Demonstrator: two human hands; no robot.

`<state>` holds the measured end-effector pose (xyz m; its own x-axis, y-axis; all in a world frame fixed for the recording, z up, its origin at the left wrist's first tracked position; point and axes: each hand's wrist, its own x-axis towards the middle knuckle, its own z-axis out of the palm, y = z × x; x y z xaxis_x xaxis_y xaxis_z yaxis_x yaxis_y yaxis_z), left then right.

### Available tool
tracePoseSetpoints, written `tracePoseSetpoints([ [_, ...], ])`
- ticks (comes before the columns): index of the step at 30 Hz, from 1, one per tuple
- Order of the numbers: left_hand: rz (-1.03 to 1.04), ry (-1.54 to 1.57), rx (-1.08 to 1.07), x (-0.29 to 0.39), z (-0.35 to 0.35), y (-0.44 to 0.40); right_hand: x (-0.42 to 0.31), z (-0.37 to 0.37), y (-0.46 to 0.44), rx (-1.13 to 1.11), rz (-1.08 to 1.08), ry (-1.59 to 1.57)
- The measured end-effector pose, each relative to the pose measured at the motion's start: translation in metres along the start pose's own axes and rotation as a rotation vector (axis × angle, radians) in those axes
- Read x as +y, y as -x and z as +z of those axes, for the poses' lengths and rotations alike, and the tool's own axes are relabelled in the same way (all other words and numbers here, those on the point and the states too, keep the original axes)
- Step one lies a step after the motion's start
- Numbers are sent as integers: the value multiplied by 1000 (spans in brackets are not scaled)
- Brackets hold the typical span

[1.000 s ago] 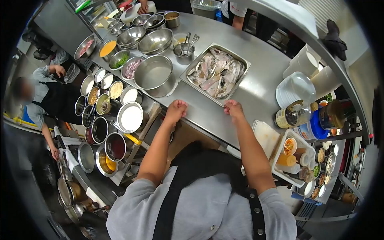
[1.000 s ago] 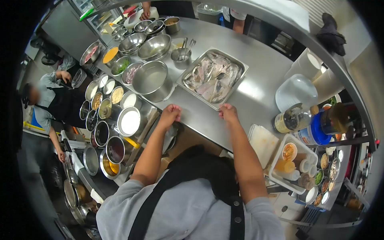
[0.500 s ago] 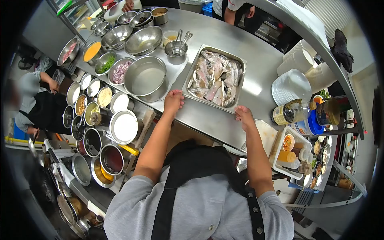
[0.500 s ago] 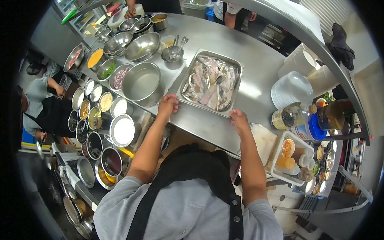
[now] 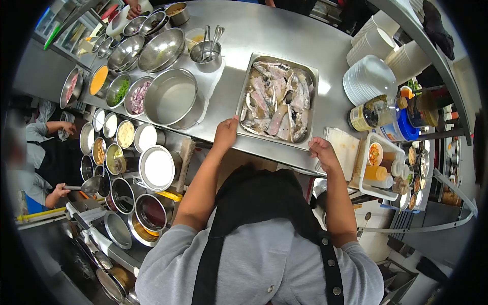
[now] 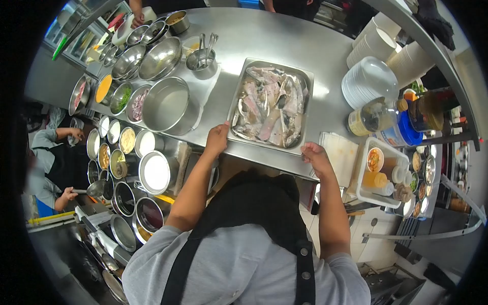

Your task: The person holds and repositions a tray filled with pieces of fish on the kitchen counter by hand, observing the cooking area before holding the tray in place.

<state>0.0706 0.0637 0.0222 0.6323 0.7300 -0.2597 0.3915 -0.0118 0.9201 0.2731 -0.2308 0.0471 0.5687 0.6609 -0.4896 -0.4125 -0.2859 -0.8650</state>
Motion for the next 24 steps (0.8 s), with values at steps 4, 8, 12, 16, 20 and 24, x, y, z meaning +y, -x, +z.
tracePoseSetpoints([
  [4, -17, 23, -83, 9, 3, 25, 9, -13, 17, -8, 3, -36],
  [8, -71, 87, -123, 9, 8, 40, 11, -15, 34, 22, 43, -59],
  [12, -58, 176, -124, 3, 10, 41, 19, -14, 35, 38, 14, -64],
  [16, -61, 201, -133, 6, 6, 41, 15, -8, 41, 44, 18, -58],
  [20, 1, 189, -77, -5, 4, 20, 11, -3, 40, 83, 27, 26],
  [24, -60, 155, 17, 9, 9, 13, 12, 17, 48, 72, 84, -14],
])
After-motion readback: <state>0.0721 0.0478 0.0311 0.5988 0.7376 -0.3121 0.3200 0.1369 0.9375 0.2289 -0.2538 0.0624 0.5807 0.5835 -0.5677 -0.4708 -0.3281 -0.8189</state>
